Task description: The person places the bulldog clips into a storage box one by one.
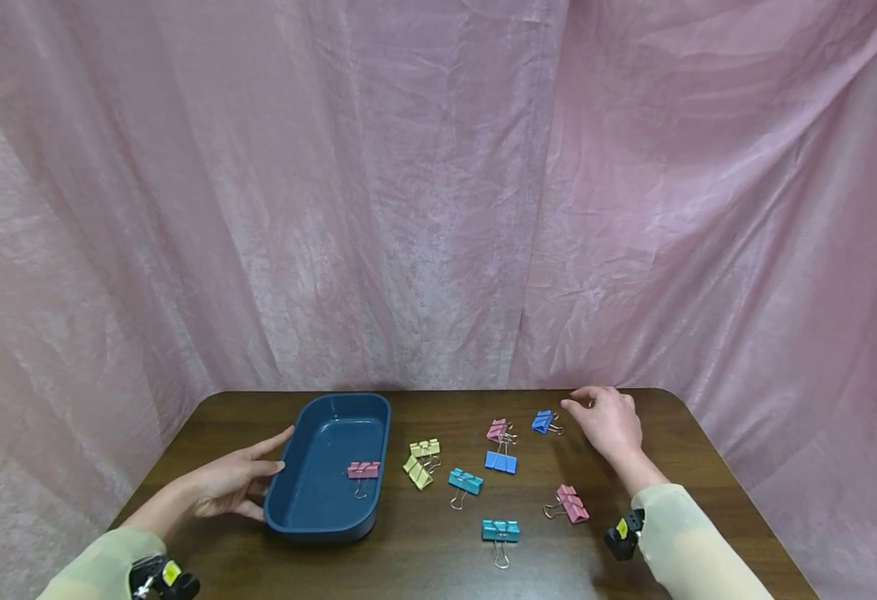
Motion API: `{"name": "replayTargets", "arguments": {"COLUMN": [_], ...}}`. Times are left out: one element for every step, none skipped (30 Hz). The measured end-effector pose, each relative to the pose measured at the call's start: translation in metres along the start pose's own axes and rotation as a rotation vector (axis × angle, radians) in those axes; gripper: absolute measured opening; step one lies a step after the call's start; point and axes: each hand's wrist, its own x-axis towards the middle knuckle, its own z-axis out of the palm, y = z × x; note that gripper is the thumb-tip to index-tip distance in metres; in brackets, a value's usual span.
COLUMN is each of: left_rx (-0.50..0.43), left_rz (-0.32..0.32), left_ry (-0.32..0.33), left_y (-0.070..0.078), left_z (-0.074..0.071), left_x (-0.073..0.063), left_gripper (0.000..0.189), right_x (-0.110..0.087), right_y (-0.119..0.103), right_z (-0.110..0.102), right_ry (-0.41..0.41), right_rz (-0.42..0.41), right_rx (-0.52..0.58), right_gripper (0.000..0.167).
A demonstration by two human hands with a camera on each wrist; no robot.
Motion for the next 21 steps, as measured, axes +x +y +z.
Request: {"name": "replayTargets", "arguments": {"left_rx": [0.000,0.000,0.000,-0.002,-0.003,-0.004,-0.005,-0.007,-0.009,-0.011,-0.012,-0.013,-0.014,-0.017,-0.017,-0.017,-0.018,-0.018,-0.018,-0.018,-0.016], "left_rz": [0.000,0.000,-0.001,-0.001,-0.002,-0.002,-0.003,-0.004,-0.006,-0.007,-0.008,-0.009,-0.009,-0.010,-0.009,-0.010,-0.010,-0.011,-0.011,-0.012,-0.013], "left_ry": [0.001,0.002,0.002,0.002,0.003,0.005,0.006,0.008,0.011,0.013,0.015,0.015,0.015,0.015,0.014,0.013,0.012,0.012,0.011,0.010,0.010], "left_y": [0.000,0.000,-0.001,-0.001,-0.001,-0.001,-0.001,-0.002,-0.002,-0.002,-0.002,-0.002,-0.002,-0.003,-0.003,-0.003,-0.002,-0.002,-0.002,-0.001,-0.001], "left_z": [0.000,0.000,-0.001,-0.001,-0.001,-0.001,-0.001,-0.001,-0.001,-0.001,-0.001,-0.001,-0.002,-0.002,-0.002,-0.002,-0.002,-0.002,-0.002,-0.002,-0.002], "left_x": [0.000,0.000,0.001,0.001,0.002,0.002,0.002,0.003,0.003,0.003,0.003,0.003,0.004,0.004,0.004,0.004,0.004,0.004,0.004,0.004,0.004], "left_gripper": [0.071,0.071,0.071,0.071,0.071,0.071,0.071,0.071,0.070,0.070,0.070,0.070,0.070,0.070,0.070,0.070,0.070,0.070,0.071,0.071,0.072], "right_x": [0.000,0.000,0.001,0.001,0.001,0.001,0.001,0.001,0.001,0.001,0.002,0.002,0.002,0.002,0.002,0.002,0.002,0.002,0.002,0.002,0.003], "right_y": [0.000,0.001,0.001,0.001,0.002,0.002,0.002,0.003,0.003,0.003,0.004,0.004,0.004,0.004,0.004,0.003,0.003,0.003,0.002,0.002,0.002], "right_z": [0.002,0.003,0.004,0.006,0.007,0.008,0.008,0.009,0.010,0.011,0.012,0.013,0.013,0.014,0.015,0.016,0.017,0.018,0.019,0.020,0.021], "right_ry": [-0.011,-0.024,-0.036,-0.050,-0.063,-0.079,-0.096,-0.110,-0.122,-0.134,-0.142,-0.150,-0.154,-0.156,-0.159,-0.159,-0.159,-0.159,-0.158,-0.159,-0.159], "right_rz": [0.014,0.027,0.043,0.060,0.079,0.100,0.119,0.135,0.154,0.167,0.178,0.189,0.198,0.206,0.211,0.214,0.219,0.221,0.225,0.229,0.231], "right_rx": [0.000,-0.001,-0.002,-0.004,-0.005,-0.002,0.002,0.006,0.013,0.020,0.025,0.032,0.037,0.041,0.046,0.048,0.051,0.052,0.053,0.054,0.051], "right_gripper": [0.039,0.040,0.041,0.042,0.044,0.045,0.046,0.046,0.046,0.045,0.045,0.044,0.043,0.042,0.041,0.041,0.040,0.040,0.041,0.041,0.041]}}
